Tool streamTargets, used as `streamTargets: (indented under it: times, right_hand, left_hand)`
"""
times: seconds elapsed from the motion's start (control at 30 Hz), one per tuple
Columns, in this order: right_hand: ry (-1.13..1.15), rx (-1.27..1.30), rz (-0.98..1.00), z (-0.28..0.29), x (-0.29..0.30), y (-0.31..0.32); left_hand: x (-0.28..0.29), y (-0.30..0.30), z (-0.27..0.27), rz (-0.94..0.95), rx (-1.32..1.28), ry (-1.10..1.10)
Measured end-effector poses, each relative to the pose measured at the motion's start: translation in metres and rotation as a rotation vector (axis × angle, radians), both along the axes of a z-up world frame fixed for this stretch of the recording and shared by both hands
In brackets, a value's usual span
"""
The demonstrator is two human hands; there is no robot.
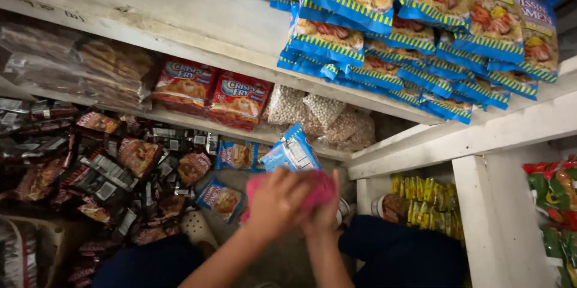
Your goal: Wiping down individual ramen packets with a cloth and restocking them on the shelf.
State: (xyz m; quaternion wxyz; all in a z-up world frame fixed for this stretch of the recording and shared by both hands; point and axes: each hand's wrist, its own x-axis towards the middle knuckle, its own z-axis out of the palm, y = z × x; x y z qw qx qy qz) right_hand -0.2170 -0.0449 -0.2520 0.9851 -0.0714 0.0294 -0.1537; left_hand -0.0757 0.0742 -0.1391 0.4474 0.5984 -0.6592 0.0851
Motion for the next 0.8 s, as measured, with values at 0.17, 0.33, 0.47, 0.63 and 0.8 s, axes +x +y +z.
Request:
streamTargets:
  times: [0.17, 0.33, 0.47, 0.63, 0.8]
  right_hand:
    - [0.349, -0.054, -0.482, 0.039, 0.021, 0.025]
    - [0.51, -0.075, -0.461, 0.041, 0.017, 0.024]
    - [0.446, -0.323, -0.552, 0.011, -0.002, 0.015]
    - [0.281, -0.186, -0.443, 0.037, 0.006, 0.02]
    - [0.548, -0.108, -0.578, 0.039, 0.014, 0.028]
  left_hand:
    - [0.048, -0.005, 0.014, 0.332, -0.023, 0.154]
    - [0.034, -0.001, 0.005, 0.301, -0.036, 0.117]
    - [-0.004, 0.001, 0.013, 0.007, -0.031, 0.041]
    - [0.008, -0.006, 0.013, 0.04, -0.025, 0.022]
    - [0.041, -0.006, 0.025, 0.304, 0.008, 0.09]
